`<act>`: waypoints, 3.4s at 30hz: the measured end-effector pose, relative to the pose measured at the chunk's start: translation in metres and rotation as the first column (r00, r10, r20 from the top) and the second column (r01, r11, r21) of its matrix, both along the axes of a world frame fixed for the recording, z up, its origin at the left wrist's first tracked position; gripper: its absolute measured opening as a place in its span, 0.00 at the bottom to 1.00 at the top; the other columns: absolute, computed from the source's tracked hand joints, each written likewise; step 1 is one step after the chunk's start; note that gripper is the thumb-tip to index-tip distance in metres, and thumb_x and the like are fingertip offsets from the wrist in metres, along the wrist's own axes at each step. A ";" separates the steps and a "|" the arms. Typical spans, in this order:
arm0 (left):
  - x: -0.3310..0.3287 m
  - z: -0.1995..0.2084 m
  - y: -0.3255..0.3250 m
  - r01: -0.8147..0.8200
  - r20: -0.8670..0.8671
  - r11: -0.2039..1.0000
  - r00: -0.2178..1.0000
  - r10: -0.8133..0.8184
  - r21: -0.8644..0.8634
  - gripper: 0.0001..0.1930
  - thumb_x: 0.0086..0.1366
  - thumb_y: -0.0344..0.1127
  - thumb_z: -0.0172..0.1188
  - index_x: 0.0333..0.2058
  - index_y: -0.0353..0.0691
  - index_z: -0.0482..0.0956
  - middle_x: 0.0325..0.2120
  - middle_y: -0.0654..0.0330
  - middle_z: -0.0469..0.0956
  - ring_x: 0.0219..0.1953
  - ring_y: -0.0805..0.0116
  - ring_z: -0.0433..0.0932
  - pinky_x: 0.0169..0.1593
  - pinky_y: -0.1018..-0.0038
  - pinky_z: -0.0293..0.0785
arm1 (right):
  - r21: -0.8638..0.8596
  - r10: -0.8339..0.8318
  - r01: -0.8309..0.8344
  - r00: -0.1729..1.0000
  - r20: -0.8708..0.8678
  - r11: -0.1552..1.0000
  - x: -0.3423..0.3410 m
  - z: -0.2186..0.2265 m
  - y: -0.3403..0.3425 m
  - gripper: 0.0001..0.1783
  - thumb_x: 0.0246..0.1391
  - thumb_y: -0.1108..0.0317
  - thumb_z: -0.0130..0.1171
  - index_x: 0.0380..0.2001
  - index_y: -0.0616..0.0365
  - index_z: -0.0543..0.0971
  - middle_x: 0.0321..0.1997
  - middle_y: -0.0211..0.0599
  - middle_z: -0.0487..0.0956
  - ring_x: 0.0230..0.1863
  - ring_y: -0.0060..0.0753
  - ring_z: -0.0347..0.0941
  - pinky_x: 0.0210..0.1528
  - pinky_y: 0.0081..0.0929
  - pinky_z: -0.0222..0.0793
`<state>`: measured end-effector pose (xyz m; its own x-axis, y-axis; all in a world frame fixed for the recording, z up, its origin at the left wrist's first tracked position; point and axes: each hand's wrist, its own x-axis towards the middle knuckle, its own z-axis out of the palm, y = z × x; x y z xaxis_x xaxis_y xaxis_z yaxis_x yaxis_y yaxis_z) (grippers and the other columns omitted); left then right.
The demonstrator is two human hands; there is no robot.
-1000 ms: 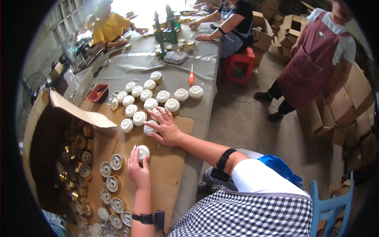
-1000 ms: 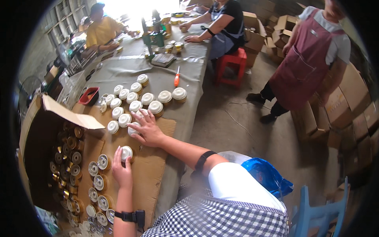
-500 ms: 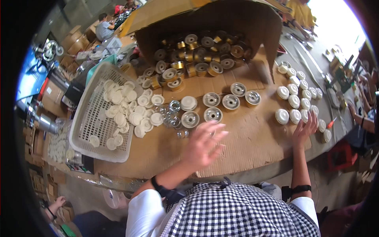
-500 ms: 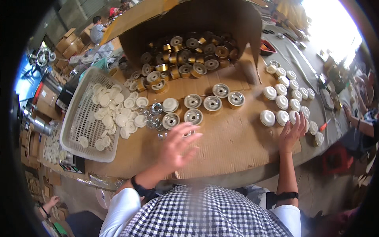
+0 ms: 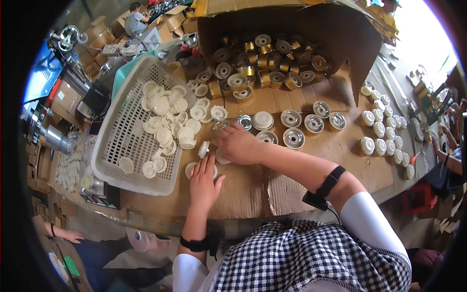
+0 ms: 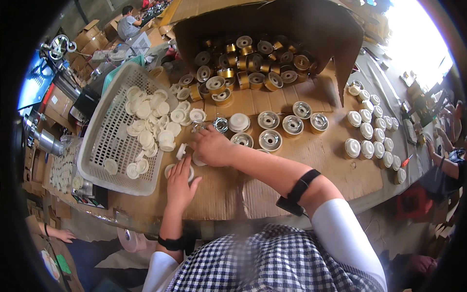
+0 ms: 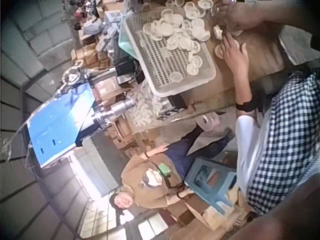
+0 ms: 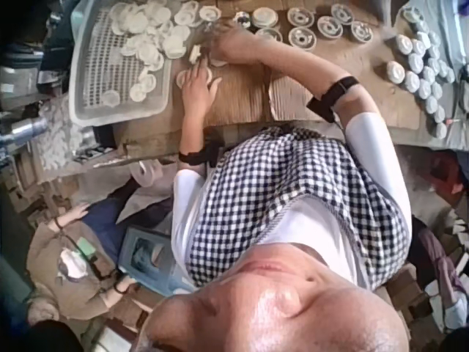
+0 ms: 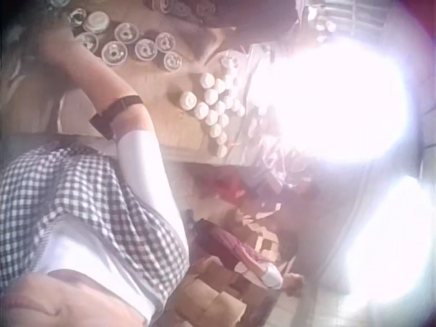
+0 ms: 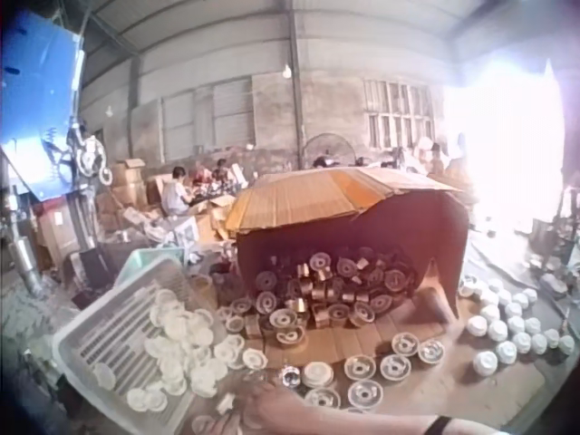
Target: The person assembles circular plastic and metal valve components by hand, fitting a metal ring, an internal spring, and a white plastic cap onto a plastic base.
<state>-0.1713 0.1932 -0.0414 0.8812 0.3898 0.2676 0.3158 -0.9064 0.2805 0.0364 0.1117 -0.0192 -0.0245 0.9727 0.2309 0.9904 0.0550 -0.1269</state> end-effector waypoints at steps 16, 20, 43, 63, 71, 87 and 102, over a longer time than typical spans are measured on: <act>-0.082 0.024 -0.003 -0.236 -0.084 0.956 0.964 0.253 0.175 0.31 0.51 0.32 0.73 0.56 0.40 0.77 0.62 0.51 0.69 0.69 0.47 0.61 0.69 0.47 0.55 | 0.183 -0.292 0.333 0.931 -0.220 0.925 -0.019 0.028 -0.163 0.36 0.56 0.57 0.65 0.65 0.57 0.69 0.58 0.45 0.75 0.60 0.50 0.69 0.64 0.47 0.63; -0.081 0.022 0.011 -0.274 -0.081 0.919 0.948 0.308 0.283 0.28 0.52 0.29 0.71 0.55 0.38 0.78 0.60 0.50 0.71 0.70 0.47 0.60 0.72 0.45 0.52 | 0.325 -0.785 0.787 0.595 -0.171 0.525 0.109 0.013 -0.235 0.31 0.59 0.59 0.62 0.63 0.56 0.70 0.61 0.46 0.74 0.63 0.50 0.67 0.66 0.48 0.60; -0.055 -0.057 0.069 -0.249 0.448 0.969 0.867 0.217 0.012 0.14 0.75 0.24 0.48 0.54 0.31 0.78 0.48 0.43 0.80 0.50 0.46 0.79 0.56 0.59 0.75 | 0.251 -0.770 0.734 0.633 0.086 0.631 0.128 -0.046 -0.286 0.34 0.60 0.47 0.58 0.67 0.44 0.70 0.68 0.44 0.69 0.75 0.52 0.53 0.78 0.60 0.35; 0.049 0.026 -0.103 0.539 0.298 0.842 0.808 -0.509 -0.024 0.10 0.72 0.29 0.54 0.44 0.30 0.82 0.42 0.46 0.81 0.46 0.47 0.78 0.52 0.57 0.75 | 0.306 -0.899 0.846 0.424 0.110 0.436 0.187 -0.045 -0.371 0.35 0.58 0.41 0.59 0.67 0.40 0.72 0.71 0.34 0.69 0.62 0.45 0.69 0.70 0.51 0.59; 0.078 0.012 -0.085 0.204 0.282 0.979 0.941 -0.189 -0.026 0.13 0.73 0.31 0.51 0.48 0.30 0.80 0.44 0.42 0.80 0.46 0.40 0.78 0.52 0.55 0.75 | 0.273 -0.933 0.904 0.355 -0.053 0.328 0.161 -0.029 -0.374 0.43 0.59 0.41 0.58 0.73 0.44 0.62 0.78 0.42 0.57 0.80 0.52 0.43 0.79 0.60 0.28; 0.052 0.010 -0.083 0.066 0.057 0.996 0.996 -0.063 -0.057 0.22 0.64 0.36 0.64 0.54 0.36 0.77 0.54 0.48 0.72 0.56 0.44 0.73 0.58 0.55 0.71 | 0.259 -0.900 0.896 -0.261 -0.349 -0.360 0.165 -0.054 -0.560 0.74 0.26 0.29 0.79 0.73 0.56 0.58 0.77 0.63 0.52 0.78 0.64 0.44 0.78 0.52 0.42; 0.018 0.003 -0.097 0.150 0.212 0.974 0.971 -0.113 -0.169 0.32 0.54 0.36 0.74 0.58 0.38 0.75 0.55 0.50 0.77 0.57 0.47 0.74 0.63 0.56 0.68 | 0.321 -0.658 0.860 0.509 -0.555 0.396 0.114 0.068 -0.309 0.36 0.49 0.67 0.73 0.62 0.57 0.72 0.62 0.52 0.75 0.65 0.53 0.69 0.68 0.43 0.63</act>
